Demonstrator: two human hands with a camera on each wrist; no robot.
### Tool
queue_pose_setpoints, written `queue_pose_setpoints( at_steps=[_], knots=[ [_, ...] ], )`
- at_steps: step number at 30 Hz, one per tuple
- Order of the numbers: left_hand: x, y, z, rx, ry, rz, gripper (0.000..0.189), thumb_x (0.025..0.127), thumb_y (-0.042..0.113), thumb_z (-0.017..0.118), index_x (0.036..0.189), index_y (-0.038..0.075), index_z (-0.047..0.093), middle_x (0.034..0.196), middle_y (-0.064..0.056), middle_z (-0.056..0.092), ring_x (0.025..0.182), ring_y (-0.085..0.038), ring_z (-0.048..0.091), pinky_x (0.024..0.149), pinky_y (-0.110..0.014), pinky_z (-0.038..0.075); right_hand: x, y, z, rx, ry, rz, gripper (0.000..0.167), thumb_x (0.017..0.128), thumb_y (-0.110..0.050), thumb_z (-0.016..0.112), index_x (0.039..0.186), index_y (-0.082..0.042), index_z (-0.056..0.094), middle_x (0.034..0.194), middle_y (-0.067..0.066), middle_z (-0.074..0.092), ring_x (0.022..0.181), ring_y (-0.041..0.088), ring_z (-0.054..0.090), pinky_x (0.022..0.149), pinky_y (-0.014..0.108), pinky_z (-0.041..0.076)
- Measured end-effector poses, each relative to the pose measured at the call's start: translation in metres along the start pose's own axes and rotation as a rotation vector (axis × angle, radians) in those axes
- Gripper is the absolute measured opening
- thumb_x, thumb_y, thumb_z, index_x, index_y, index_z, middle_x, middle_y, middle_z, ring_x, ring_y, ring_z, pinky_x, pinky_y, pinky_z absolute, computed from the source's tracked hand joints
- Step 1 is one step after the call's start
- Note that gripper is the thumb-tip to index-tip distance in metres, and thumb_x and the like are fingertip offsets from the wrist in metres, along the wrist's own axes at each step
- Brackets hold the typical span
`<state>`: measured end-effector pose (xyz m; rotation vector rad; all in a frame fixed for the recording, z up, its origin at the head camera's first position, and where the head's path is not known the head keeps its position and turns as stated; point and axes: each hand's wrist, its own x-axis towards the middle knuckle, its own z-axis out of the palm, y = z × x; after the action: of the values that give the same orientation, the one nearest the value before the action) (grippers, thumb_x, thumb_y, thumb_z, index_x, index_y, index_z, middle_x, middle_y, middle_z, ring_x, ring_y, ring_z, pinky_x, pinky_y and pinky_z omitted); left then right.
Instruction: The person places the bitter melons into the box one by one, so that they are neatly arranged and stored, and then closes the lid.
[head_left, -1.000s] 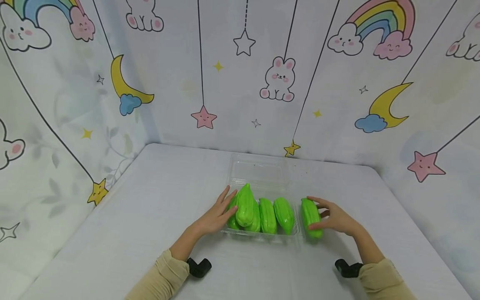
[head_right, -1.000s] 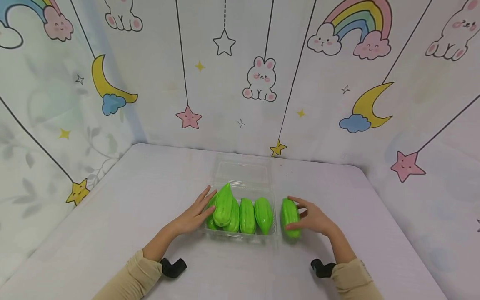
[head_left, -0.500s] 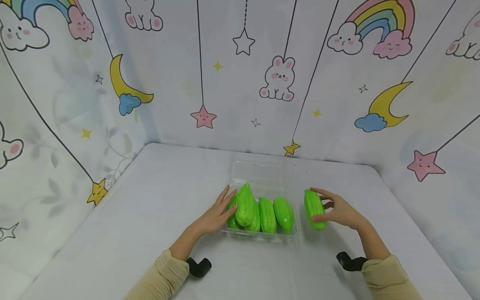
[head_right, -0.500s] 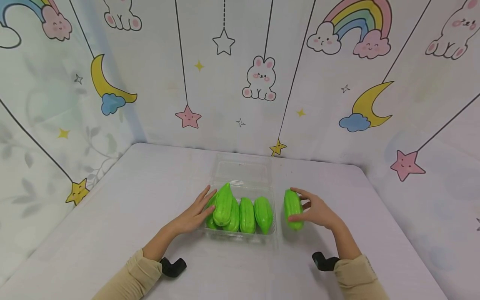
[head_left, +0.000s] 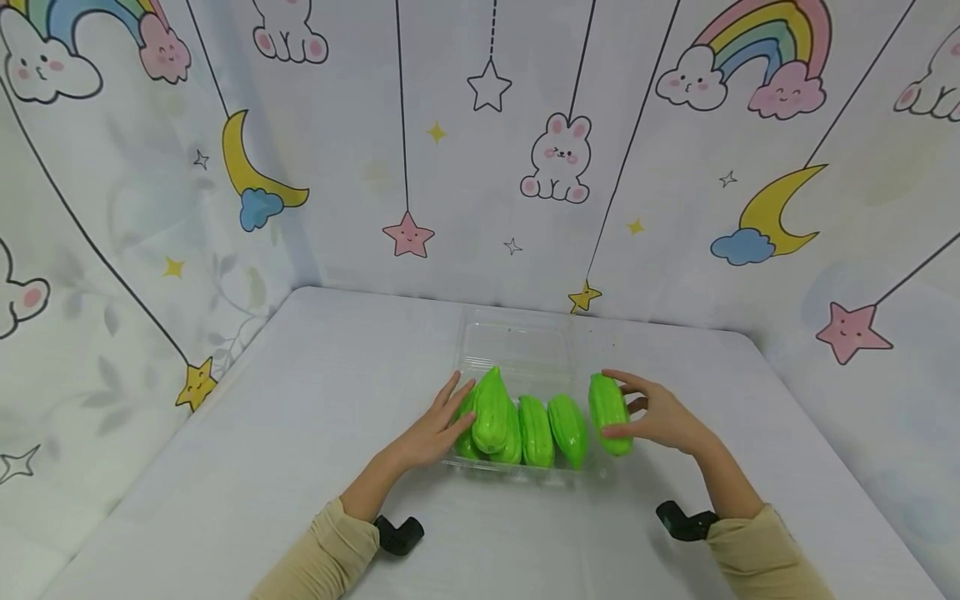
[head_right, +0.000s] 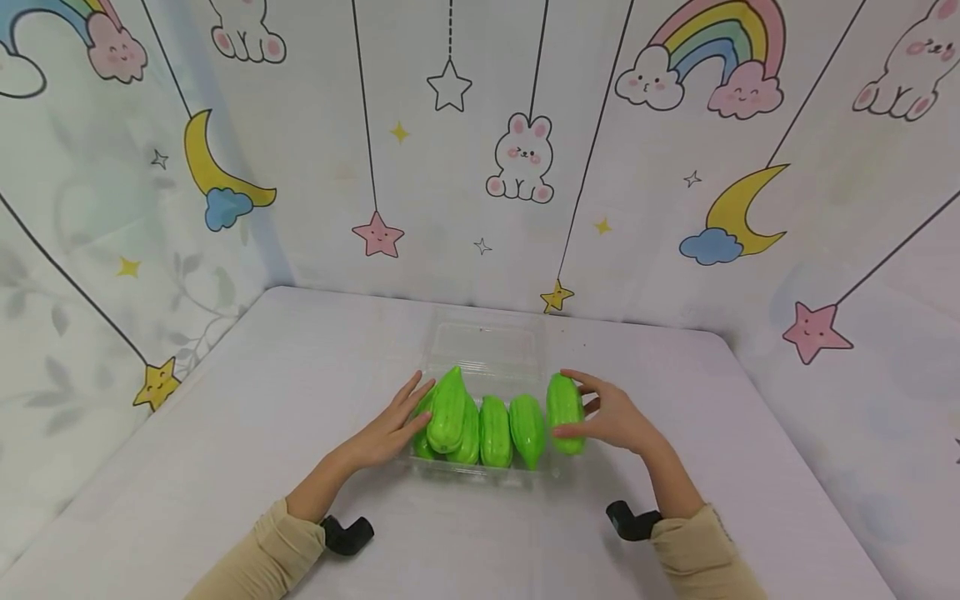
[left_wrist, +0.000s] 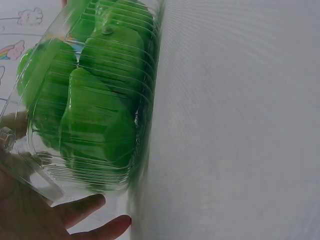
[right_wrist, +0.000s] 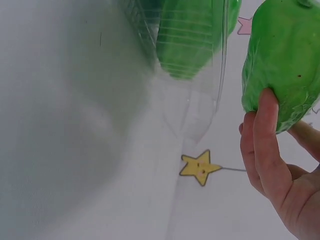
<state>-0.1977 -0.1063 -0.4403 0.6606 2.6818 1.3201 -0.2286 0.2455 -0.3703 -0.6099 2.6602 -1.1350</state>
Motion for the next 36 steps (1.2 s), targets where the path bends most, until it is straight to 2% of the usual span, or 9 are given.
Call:
queue_pose_setpoints(
  at_steps=[9,17,24,29,36],
  knots=[
    [0.000,0.003,0.001,0.003,0.012,0.007,0.056,0.100,0.034,0.035,0.147,0.011,0.016,0.152,-0.013,-0.005,0.136,-0.036,0.008,0.102,-0.057,0.022,0.009,-0.020,0.015,-0.046,0.021,-0.042,0.084,0.067,-0.032,0.081,0.138,-0.011,0.041,0.116,0.018,0.052,0.086,0.022,0.058,0.065,0.032,0.048],
    [-0.001,0.002,0.001,-0.001,0.014,-0.003,0.056,0.100,0.036,0.035,0.148,0.013,0.016,0.153,-0.010,-0.005,0.137,-0.034,0.007,0.103,-0.056,0.021,0.021,-0.032,0.037,-0.069,-0.002,-0.103,0.086,0.066,-0.036,0.082,0.138,-0.012,0.041,0.115,0.015,0.053,0.082,0.017,0.059,0.064,0.030,0.048],
    [-0.002,0.002,0.000,0.003,0.016,-0.003,0.057,0.099,0.037,0.034,0.148,0.013,0.016,0.153,-0.010,-0.005,0.137,-0.034,0.008,0.102,-0.057,0.022,0.031,-0.044,0.050,-0.093,-0.010,-0.112,0.089,0.064,-0.039,0.082,0.138,-0.011,0.041,0.114,0.014,0.052,0.080,0.016,0.059,0.063,0.030,0.049],
    [-0.002,0.002,0.000,0.005,0.015,0.001,0.057,0.099,0.037,0.034,0.148,0.012,0.016,0.152,-0.011,-0.005,0.136,-0.035,0.008,0.102,-0.057,0.022,0.034,-0.045,0.057,-0.097,-0.022,-0.101,0.090,0.064,-0.041,0.082,0.138,-0.010,0.040,0.116,0.015,0.051,0.078,0.017,0.059,0.062,0.028,0.049],
    [-0.001,-0.001,0.001,-0.005,0.017,0.017,0.058,0.099,0.037,0.035,0.147,0.010,0.017,0.152,-0.014,-0.004,0.136,-0.036,0.009,0.101,-0.058,0.022,0.034,-0.043,0.064,-0.125,-0.041,-0.123,0.091,0.066,-0.040,0.081,0.138,-0.005,0.039,0.120,0.020,0.050,0.064,0.014,0.054,0.057,0.026,0.047]
  ],
)
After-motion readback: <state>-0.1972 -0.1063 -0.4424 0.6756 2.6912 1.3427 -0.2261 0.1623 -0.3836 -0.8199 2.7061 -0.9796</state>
